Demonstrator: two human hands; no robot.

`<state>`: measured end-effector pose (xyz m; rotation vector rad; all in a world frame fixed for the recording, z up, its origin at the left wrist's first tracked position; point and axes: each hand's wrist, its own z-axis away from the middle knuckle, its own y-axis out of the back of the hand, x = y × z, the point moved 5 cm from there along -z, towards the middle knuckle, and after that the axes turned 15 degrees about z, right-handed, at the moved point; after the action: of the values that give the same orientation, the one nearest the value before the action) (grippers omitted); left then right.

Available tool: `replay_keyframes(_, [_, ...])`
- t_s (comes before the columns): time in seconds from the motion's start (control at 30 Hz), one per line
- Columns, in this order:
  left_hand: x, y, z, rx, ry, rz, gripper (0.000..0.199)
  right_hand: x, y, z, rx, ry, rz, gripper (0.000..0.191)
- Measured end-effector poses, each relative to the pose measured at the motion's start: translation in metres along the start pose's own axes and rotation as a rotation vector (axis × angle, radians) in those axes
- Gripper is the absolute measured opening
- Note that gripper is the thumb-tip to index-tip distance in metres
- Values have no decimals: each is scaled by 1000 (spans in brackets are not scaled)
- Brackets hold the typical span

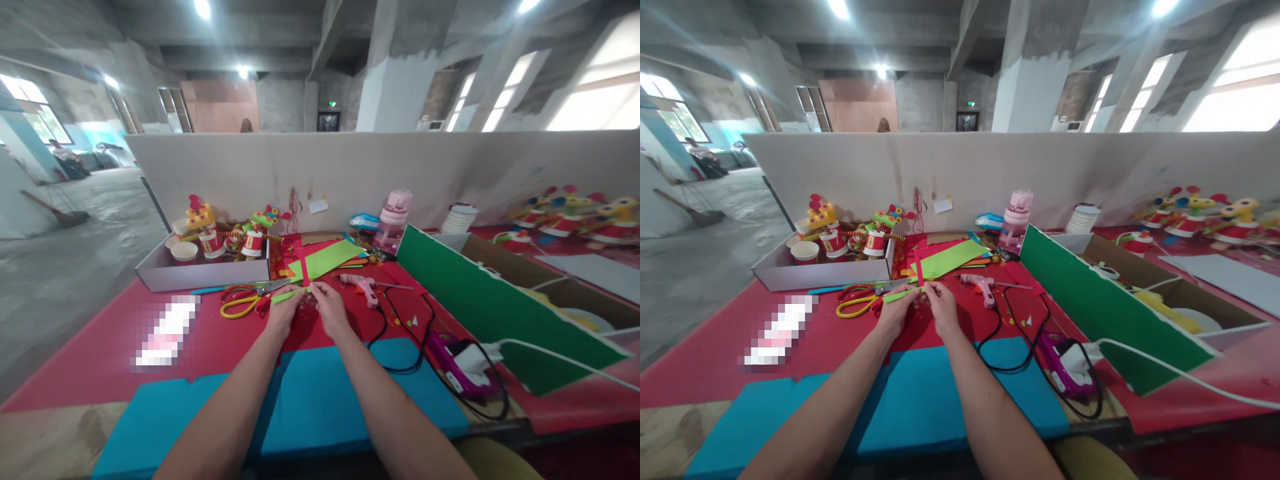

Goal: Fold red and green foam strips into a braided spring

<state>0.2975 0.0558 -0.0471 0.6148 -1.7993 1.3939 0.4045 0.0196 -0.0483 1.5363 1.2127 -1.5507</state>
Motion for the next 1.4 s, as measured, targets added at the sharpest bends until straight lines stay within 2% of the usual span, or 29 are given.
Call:
replay_keyframes(0.2, [1, -2, 2, 19, 28, -21, 28, -5, 3, -2, -16, 31, 75, 30])
replay_keyframes(0.53, [8, 1, 0, 38, -60, -87, 27, -9, 3, 2, -32, -52, 67, 31])
replay_keyframes(0.83, [6, 2, -1, 19, -51, -92, 27, -7, 5, 1, -36, -78, 76, 33])
replay_keyframes(1.17, [5, 1, 0, 14, -14, -52, 30, -9, 6, 0, -45, -40, 103, 35])
replay_keyframes(1.4, [4, 5, -3, 18, 12, -107, 30, -6, 4, 3, -170, -102, 43, 35])
